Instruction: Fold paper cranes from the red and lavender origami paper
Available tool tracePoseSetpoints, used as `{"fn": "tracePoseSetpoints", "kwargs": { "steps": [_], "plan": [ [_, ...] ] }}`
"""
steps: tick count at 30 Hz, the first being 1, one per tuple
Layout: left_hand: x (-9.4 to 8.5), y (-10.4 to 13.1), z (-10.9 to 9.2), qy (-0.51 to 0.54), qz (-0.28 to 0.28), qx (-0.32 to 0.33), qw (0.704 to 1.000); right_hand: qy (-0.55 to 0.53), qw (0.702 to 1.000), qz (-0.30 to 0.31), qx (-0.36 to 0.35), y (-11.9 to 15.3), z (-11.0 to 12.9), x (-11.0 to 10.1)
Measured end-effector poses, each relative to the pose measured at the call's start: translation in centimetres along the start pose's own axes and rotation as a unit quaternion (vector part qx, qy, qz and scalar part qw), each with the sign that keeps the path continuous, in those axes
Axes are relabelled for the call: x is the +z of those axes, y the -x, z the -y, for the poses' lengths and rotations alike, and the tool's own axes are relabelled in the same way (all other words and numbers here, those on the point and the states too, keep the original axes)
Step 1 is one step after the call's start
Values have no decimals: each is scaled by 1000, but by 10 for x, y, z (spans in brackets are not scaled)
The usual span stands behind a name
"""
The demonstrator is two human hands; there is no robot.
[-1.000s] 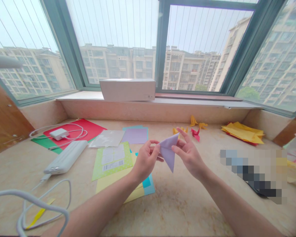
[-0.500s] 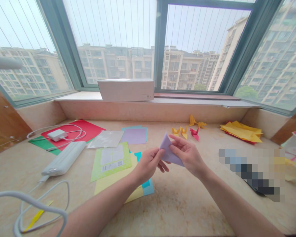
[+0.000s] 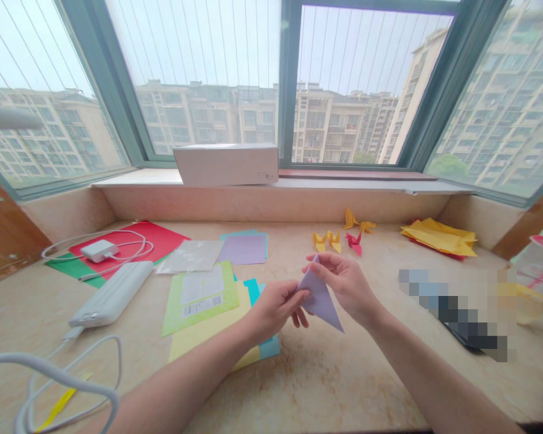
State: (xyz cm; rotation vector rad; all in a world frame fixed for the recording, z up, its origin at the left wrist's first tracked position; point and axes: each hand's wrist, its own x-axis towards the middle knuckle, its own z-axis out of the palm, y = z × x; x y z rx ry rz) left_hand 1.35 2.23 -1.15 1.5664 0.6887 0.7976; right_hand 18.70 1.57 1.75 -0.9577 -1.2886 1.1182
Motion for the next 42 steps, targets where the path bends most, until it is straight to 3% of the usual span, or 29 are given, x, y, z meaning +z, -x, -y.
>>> {"fn": "tracePoseSetpoints", "kwargs": {
  "steps": [8, 27, 32, 34, 38, 42],
  "plan": [
    [-1, 2, -2, 4, 21, -10, 1000, -11, 999, -38, -17, 0, 3, -1],
    [0, 3, -8, -25, 28, -26, 999, -26, 998, -57, -12, 2, 5, 1],
    [-5, 1, -8, -24, 6, -17, 1000, -32, 996, -86, -10, -1, 1, 3],
    [-9, -1, -7, -20, -25, -12, 999, -13, 999, -43, -2, -2, 0, 1],
    [-15, -5, -5, -25, -77, 3, 997, 36, 994, 98, 38, -3, -5, -1],
    [-14, -5, -6, -13, -68, 7, 998, 39, 996, 65, 42, -2, -12, 1]
  ]
}}
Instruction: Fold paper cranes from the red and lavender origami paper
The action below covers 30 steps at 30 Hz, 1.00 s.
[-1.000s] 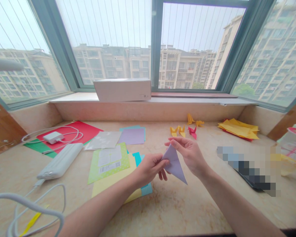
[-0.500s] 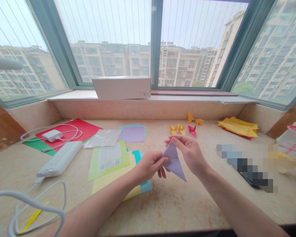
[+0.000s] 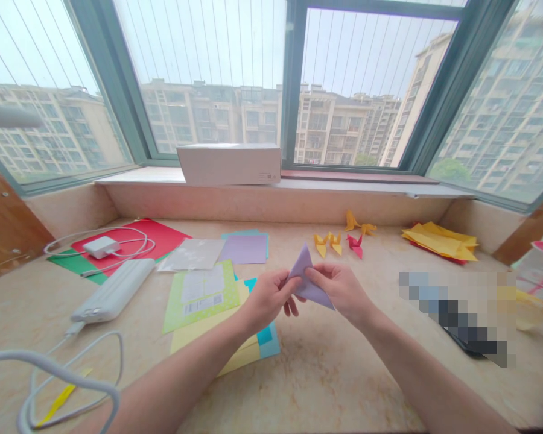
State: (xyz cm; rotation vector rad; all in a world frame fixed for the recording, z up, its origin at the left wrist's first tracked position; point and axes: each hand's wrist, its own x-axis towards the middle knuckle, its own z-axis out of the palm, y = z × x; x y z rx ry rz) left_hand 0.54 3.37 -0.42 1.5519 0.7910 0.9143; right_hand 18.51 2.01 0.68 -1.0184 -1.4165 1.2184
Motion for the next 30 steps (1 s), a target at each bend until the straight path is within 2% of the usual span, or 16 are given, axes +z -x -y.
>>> {"fn": "tracePoseSetpoints", "kwargs": {
  "steps": [6, 10, 12, 16, 25, 30],
  "plan": [
    [3, 2, 0, 1, -16, 9, 1000, 3, 999, -40, -10, -3, -5, 2],
    [0, 0, 5, -42, -20, 24, 999, -32, 999, 3, -3, -5, -4, 0],
    [0, 0, 6, -81, 3, 32, 996, -65, 998, 16, -6, -5, -3, 0],
    [0, 2, 6, -122, 63, 40, 990, -82, 996, -41, -2, -4, -2, 0],
    [-1, 4, 3, -84, 125, 5, 989, -81, 990, -102, -45, -2, 2, 4],
    [0, 6, 0, -63, 136, -9, 989, -57, 990, -119, -50, -2, 3, 4]
  ]
}}
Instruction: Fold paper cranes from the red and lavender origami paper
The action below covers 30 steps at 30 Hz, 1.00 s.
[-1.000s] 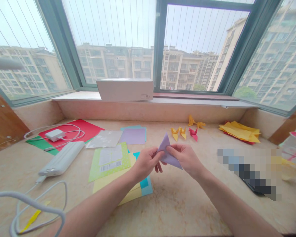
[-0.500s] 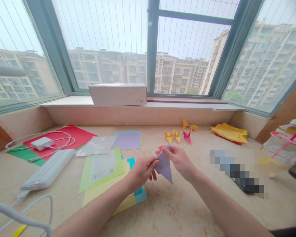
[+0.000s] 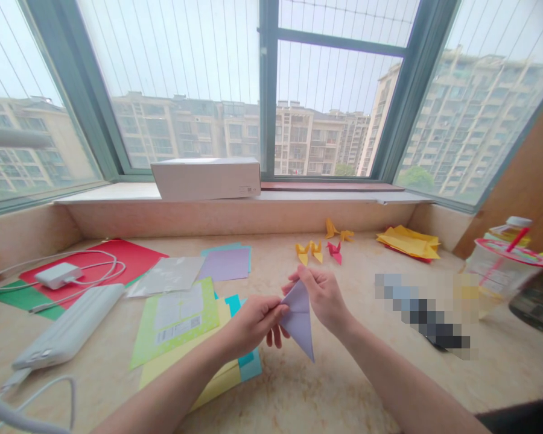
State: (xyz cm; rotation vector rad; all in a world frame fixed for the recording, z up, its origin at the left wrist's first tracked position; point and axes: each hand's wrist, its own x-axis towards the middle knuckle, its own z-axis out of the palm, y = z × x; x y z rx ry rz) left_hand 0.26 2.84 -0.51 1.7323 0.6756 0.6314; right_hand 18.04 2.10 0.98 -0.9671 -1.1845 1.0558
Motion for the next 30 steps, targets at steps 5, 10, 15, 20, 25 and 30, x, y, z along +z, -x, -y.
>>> {"fn": "tracePoseSetpoints", "kwargs": {
  "steps": [5, 10, 15, 20, 25, 30],
  "plan": [
    [0, 2, 1, 4, 6, -12, 1000, 51, 998, 28, 5, -2, -2, -4],
    [0, 1, 2, 12, 13, -24, 1000, 61, 998, 18, -3, -2, -2, -5],
    [-4, -3, -1, 17, -71, -16, 997, 53, 996, 60, -27, -7, 1, -6],
    [-7, -5, -3, 9, -189, 10, 982, 81, 980, 180, 25, -4, -3, -4],
    [-5, -3, -6, 0, -190, 9, 982, 96, 984, 152, 7, 0, -5, -2],
    [-6, -4, -6, 12, -183, 4, 983, 95, 983, 156, 16, 1, -3, -1]
  ]
}}
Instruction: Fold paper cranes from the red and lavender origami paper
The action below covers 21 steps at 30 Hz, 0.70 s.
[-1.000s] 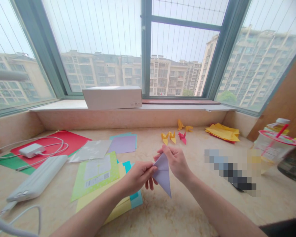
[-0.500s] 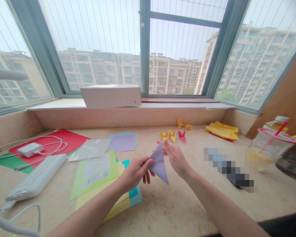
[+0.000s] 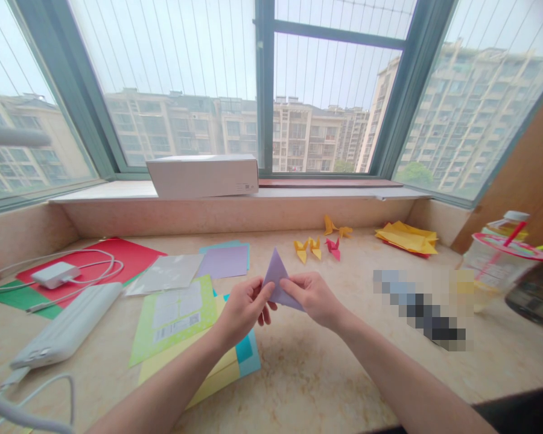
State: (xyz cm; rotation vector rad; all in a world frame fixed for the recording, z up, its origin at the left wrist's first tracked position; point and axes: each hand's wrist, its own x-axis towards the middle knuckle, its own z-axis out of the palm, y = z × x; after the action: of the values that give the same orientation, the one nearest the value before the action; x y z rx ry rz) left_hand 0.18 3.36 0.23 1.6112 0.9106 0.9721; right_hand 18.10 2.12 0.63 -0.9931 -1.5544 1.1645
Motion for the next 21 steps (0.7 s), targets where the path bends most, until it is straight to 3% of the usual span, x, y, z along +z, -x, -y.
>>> {"fn": "tracePoseSetpoints", "kwargs": {
  "steps": [5, 9, 16, 21],
  "plan": [
    [-2, -2, 4, -13, 6, 6, 1000, -35, 999, -7, 11, -1, 0, 0],
    [-1, 0, 3, -18, 20, 1, 1000, 4, 999, -35, 5, 0, 0, 0],
    [0, 0, 2, 7, -11, 9, 1000, 2, 997, -82, -9, -1, 2, 0],
    [-2, -4, 3, 15, -18, 12, 1000, -34, 997, -62, 1, -3, 4, -1]
  ]
}}
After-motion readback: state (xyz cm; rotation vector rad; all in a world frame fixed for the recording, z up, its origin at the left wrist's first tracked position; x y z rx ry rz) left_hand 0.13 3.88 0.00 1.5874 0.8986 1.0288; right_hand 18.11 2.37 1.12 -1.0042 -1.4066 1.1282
